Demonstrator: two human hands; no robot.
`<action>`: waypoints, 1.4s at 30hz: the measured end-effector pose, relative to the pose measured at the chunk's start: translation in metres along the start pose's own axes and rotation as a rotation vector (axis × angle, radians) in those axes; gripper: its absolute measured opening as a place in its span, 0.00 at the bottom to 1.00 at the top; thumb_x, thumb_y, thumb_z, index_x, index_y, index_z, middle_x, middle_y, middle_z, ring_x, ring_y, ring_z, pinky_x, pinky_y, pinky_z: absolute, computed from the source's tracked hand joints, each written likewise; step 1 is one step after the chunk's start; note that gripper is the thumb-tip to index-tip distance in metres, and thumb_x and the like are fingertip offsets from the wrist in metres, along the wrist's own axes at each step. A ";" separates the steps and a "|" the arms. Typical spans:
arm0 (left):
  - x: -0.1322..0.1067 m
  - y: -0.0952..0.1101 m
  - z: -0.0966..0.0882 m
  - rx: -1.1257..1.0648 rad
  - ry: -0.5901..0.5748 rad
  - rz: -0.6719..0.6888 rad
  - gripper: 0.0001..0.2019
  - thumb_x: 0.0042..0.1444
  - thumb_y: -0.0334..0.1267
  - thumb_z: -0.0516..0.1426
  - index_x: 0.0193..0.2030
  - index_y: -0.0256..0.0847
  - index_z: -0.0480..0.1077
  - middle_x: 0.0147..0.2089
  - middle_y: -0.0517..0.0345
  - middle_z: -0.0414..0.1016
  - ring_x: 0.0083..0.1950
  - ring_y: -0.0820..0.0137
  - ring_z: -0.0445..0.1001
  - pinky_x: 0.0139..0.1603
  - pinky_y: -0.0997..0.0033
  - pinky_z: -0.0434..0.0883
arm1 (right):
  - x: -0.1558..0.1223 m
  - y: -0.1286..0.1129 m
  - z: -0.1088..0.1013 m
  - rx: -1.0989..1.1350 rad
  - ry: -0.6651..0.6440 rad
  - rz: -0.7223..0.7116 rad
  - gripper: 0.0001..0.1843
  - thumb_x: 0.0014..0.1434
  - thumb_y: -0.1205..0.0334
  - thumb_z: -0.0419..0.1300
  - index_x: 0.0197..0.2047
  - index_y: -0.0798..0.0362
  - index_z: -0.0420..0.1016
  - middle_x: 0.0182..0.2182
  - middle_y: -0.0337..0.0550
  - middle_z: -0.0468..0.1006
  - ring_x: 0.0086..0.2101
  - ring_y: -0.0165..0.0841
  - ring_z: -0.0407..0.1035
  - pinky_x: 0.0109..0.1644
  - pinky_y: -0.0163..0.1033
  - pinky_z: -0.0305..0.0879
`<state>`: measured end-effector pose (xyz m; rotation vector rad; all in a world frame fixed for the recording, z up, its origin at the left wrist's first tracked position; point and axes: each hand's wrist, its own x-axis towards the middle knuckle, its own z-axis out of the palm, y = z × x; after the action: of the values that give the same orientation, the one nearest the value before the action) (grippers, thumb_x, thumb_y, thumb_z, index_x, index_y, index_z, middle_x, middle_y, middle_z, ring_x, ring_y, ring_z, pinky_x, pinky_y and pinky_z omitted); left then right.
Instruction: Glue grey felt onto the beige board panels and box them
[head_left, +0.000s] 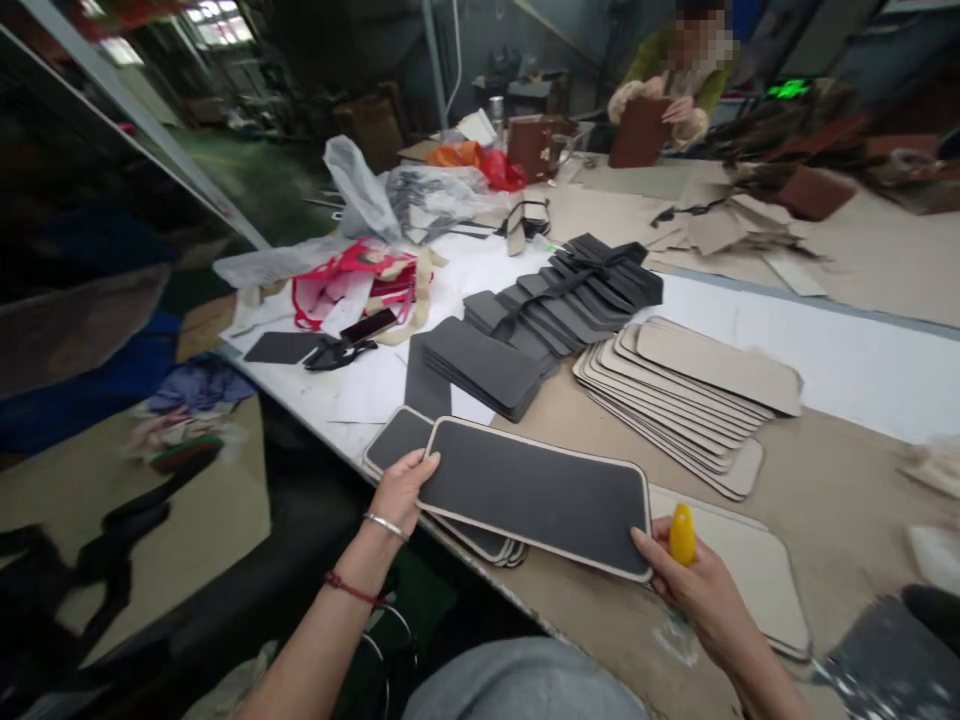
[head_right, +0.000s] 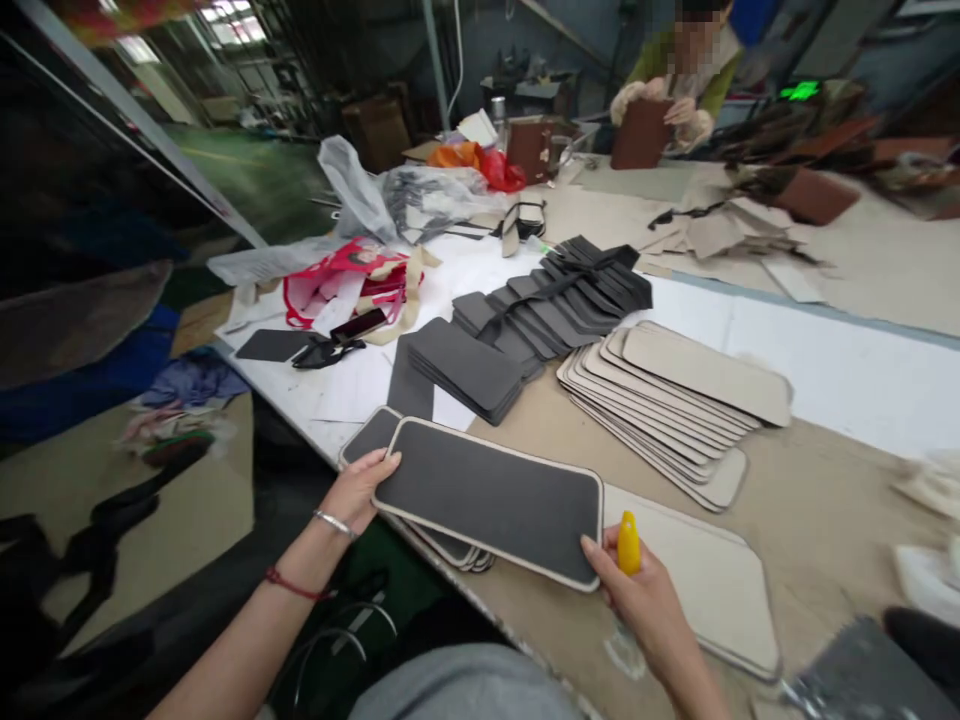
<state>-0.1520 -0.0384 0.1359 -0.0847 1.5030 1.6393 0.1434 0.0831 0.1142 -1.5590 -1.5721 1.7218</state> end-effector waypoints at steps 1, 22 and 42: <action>0.005 0.004 -0.007 0.006 -0.006 0.004 0.13 0.35 0.34 0.65 0.30 0.33 0.71 0.24 0.55 0.75 0.26 0.70 0.73 0.29 0.74 0.72 | 0.001 -0.001 0.008 -0.002 -0.020 0.022 0.22 0.42 0.44 0.62 0.27 0.51 0.57 0.14 0.27 0.56 0.15 0.23 0.52 0.18 0.30 0.49; 0.083 0.064 -0.089 0.334 0.026 -0.073 0.18 0.28 0.37 0.66 0.30 0.33 0.72 0.23 0.55 0.75 0.23 0.71 0.72 0.25 0.75 0.70 | 0.017 -0.004 0.115 -0.211 -0.453 0.113 0.19 0.44 0.45 0.58 0.20 0.51 0.57 0.13 0.30 0.56 0.17 0.23 0.50 0.22 0.32 0.48; 0.109 0.049 -0.101 0.669 0.088 0.051 0.17 0.27 0.46 0.64 0.22 0.37 0.68 0.17 0.63 0.69 0.20 0.73 0.66 0.22 0.76 0.63 | 0.012 0.011 0.132 -0.161 -0.350 0.221 0.20 0.46 0.43 0.56 0.20 0.51 0.58 0.13 0.34 0.67 0.12 0.23 0.53 0.15 0.30 0.49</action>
<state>-0.2977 -0.0570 0.0839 0.2533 2.0582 1.1060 0.0314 0.0248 0.0713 -1.6257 -1.7969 2.1303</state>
